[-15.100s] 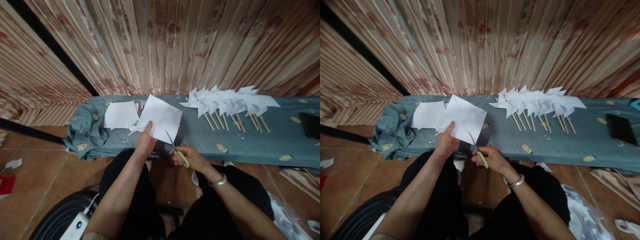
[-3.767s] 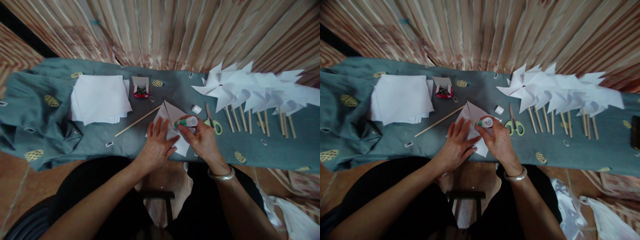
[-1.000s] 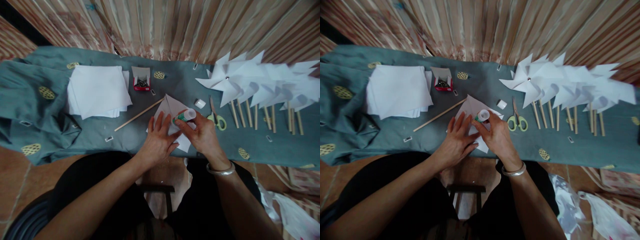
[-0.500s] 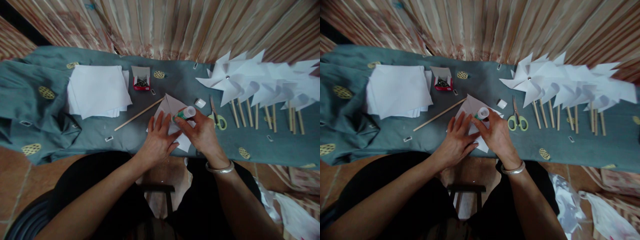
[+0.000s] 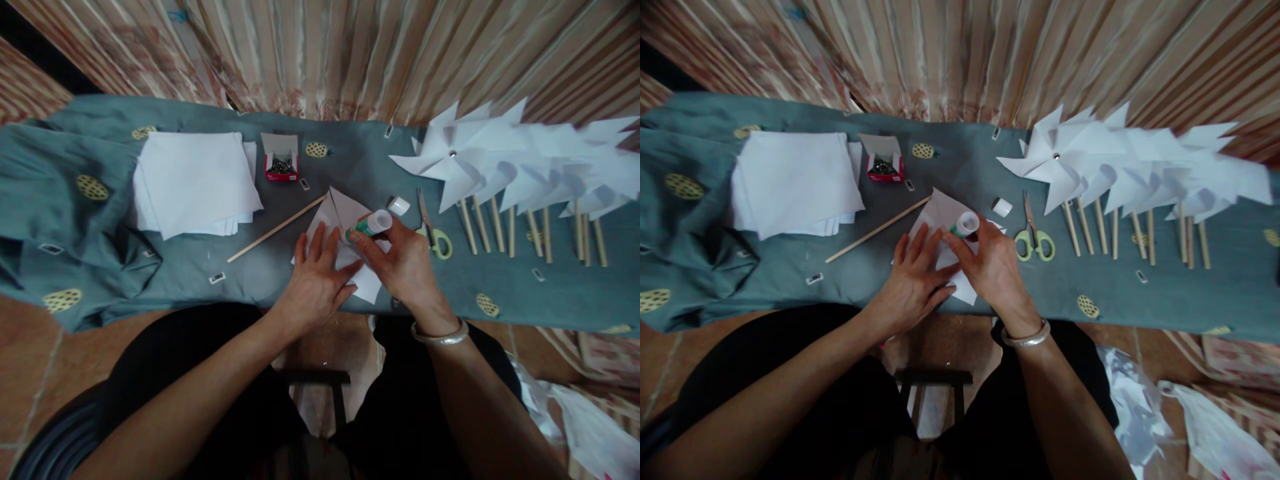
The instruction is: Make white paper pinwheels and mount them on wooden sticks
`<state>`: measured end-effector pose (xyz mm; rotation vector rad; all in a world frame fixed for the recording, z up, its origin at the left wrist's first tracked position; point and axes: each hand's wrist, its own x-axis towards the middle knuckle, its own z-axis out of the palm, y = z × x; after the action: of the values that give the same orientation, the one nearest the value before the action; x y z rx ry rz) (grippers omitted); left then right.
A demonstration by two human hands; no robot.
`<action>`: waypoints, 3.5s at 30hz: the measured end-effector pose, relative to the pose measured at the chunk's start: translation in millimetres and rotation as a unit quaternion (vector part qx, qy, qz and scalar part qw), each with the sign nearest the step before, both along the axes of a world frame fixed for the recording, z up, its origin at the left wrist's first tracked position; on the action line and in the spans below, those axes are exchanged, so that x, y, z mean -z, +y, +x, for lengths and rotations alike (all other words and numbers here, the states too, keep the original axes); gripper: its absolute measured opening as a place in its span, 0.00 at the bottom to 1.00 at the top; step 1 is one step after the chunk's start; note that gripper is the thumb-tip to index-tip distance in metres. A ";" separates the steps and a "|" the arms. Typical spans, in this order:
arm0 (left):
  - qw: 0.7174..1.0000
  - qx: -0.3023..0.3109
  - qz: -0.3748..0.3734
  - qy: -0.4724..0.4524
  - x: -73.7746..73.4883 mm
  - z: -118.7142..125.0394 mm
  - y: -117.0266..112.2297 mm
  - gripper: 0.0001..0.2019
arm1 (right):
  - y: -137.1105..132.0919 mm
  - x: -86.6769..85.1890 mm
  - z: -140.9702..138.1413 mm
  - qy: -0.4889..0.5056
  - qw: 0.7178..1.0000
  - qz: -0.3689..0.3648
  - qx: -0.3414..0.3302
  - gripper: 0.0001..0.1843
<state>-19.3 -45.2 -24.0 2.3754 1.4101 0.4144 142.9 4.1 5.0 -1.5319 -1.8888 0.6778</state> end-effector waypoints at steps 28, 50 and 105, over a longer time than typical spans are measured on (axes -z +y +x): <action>1.000 -0.005 -0.006 -0.020 1.2 -0.4 -0.3 0.18 | -1.6 -1.3 31.3 0.449 0.865 -0.208 0.090 0.16; 0.693 -0.186 -0.282 -0.637 -36.4 29.9 35.9 0.14 | -6.2 2.9 5.6 0.686 0.656 -0.310 0.050 0.15; 0.909 -0.134 -0.073 -0.387 -34.9 -22.4 41.5 0.13 | 5.7 -11.0 20.4 0.476 0.857 -0.195 -0.026 0.16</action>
<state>-41.8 -3.7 10.9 1.5890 1.2909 1.1268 163.3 9.8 16.0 -1.0125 -1.0531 1.5638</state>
